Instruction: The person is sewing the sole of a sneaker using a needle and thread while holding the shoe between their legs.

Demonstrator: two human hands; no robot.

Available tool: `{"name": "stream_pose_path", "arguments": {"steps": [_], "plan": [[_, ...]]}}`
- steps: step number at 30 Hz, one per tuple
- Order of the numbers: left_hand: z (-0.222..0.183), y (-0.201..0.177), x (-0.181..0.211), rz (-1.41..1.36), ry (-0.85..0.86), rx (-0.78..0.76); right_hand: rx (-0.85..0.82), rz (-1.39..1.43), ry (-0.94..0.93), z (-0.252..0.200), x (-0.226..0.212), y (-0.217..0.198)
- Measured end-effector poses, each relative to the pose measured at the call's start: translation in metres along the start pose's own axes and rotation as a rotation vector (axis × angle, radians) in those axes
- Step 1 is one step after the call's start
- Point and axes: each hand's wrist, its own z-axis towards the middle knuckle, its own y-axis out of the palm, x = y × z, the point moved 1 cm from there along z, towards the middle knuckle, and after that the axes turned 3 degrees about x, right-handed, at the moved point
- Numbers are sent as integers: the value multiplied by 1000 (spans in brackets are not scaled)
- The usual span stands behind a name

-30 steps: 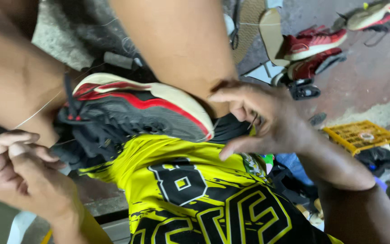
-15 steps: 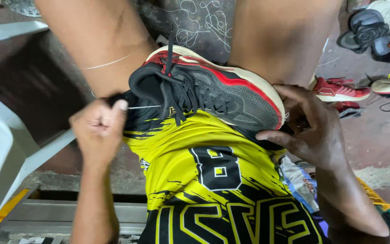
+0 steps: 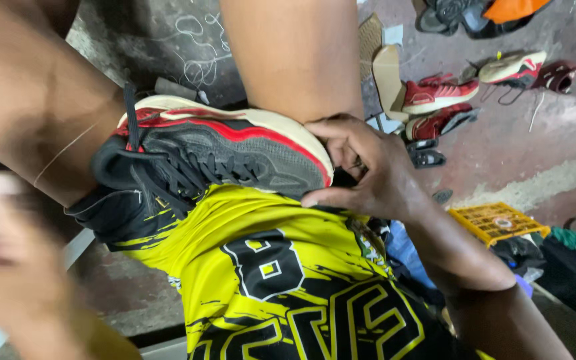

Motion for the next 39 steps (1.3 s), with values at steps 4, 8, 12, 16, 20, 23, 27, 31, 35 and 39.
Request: {"name": "stream_pose_path", "arguments": {"steps": [4,8,12,16,20,23,27,31,35,39], "plan": [[-7,24,123,-309,894,-527,-40,254,-114,-3,6,-4],[-12,53,167,-328,1081,-716,-24,390,-73,-15,23,-7],[-10,59,170,-278,1088,-769,79,200,-119,-35,37,-14],[-4,46,162,-297,1016,-801,145,231,-125,-45,42,-17],[-1,35,159,-329,975,-772,98,375,89,-52,49,-17],[0,31,156,-375,959,-743,182,659,262,-53,60,7],[2,25,152,-385,931,-719,259,274,-130,-66,66,35],[6,24,150,-401,944,-701,192,301,-99,-73,75,40],[6,23,147,-427,927,-697,188,535,-34,-71,61,13],[4,22,146,-416,956,-687,89,233,-214,-58,23,-13]]}}
